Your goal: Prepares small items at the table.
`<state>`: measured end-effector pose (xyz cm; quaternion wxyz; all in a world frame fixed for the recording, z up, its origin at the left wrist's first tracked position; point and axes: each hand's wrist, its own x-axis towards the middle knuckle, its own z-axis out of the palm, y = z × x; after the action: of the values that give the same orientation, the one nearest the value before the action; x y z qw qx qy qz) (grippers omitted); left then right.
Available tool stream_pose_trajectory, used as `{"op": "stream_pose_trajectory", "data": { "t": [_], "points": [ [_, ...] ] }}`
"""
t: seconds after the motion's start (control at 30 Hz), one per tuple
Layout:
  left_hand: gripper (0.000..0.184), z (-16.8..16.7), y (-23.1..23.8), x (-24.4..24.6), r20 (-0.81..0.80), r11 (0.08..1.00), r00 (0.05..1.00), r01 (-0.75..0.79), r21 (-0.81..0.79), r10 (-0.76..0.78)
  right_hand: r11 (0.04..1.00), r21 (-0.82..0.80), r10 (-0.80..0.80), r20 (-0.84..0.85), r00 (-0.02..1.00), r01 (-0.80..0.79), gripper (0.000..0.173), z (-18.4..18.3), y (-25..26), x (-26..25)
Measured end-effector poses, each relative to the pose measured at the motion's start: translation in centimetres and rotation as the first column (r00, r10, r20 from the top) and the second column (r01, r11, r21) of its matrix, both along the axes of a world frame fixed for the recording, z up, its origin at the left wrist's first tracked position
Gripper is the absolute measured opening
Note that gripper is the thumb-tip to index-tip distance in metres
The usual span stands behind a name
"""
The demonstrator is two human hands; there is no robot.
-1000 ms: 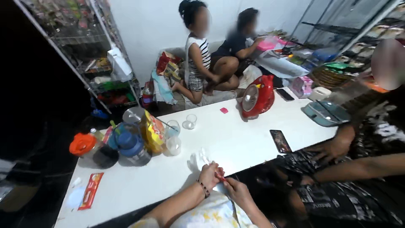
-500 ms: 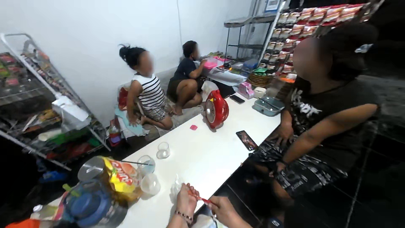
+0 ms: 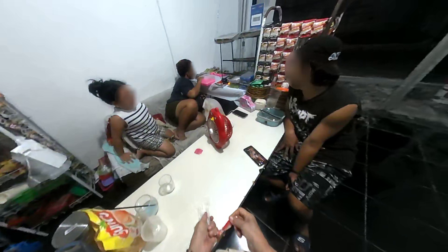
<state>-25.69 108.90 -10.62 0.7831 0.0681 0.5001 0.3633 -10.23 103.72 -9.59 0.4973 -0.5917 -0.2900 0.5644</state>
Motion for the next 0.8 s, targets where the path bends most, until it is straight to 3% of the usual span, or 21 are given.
{"op": "stream_pose_trajectory", "data": {
  "t": [0.1,0.23,0.33,0.4,0.5,0.57,0.63,0.7,0.8],
  "points": [
    [0.028,0.0,0.0,-0.1,-0.039,0.979,0.980,0.196,0.052,-0.194,1.000,0.008,0.000,-0.021,1.000,0.000,0.007,0.2,0.2,0.7],
    [0.021,-0.4,-0.4,-0.1,-0.114,0.945,0.946,0.314,0.088,-0.304,0.999,0.006,0.046,-0.113,0.993,-0.045,0.006,0.3,0.0,1.0],
    [0.016,-0.9,-0.6,0.0,-0.231,0.873,0.861,0.481,0.076,-0.454,0.989,0.050,0.147,-0.117,0.982,-0.142,0.005,0.2,-0.4,0.9],
    [0.015,-1.5,-0.9,-0.1,-0.291,0.789,0.774,0.607,0.092,-0.562,0.953,0.091,0.288,0.029,0.957,-0.290,0.010,0.4,-0.8,0.8],
    [0.018,-2.3,-1.2,-0.4,-0.351,0.643,0.642,0.755,0.133,-0.682,0.816,0.250,0.375,0.456,0.807,-0.521,0.019,0.3,-1.3,0.6],
    [0.019,-2.0,-1.4,-0.5,-0.401,0.533,0.550,0.830,0.164,-0.733,0.655,0.417,0.227,0.687,0.690,-0.630,0.014,-0.3,-1.6,0.6],
    [0.017,-1.2,-1.1,-0.6,-0.459,0.393,0.438,0.898,0.197,-0.773,0.511,0.490,-0.026,0.830,0.558,-0.706,0.008,-1.1,-1.4,0.7],
    [0.015,-0.6,-0.7,-0.7,-0.526,0.247,0.329,0.943,0.222,-0.784,0.445,0.506,-0.287,0.862,0.418,-0.739,0.006,-1.7,-1.1,0.6],
    [0.015,1.4,0.0,-0.5,-0.644,-0.011,0.084,0.990,0.141,-0.760,0.410,0.485,-0.379,0.861,0.339,-0.773,0.005,-1.3,-1.3,0.8]
  ]
}}
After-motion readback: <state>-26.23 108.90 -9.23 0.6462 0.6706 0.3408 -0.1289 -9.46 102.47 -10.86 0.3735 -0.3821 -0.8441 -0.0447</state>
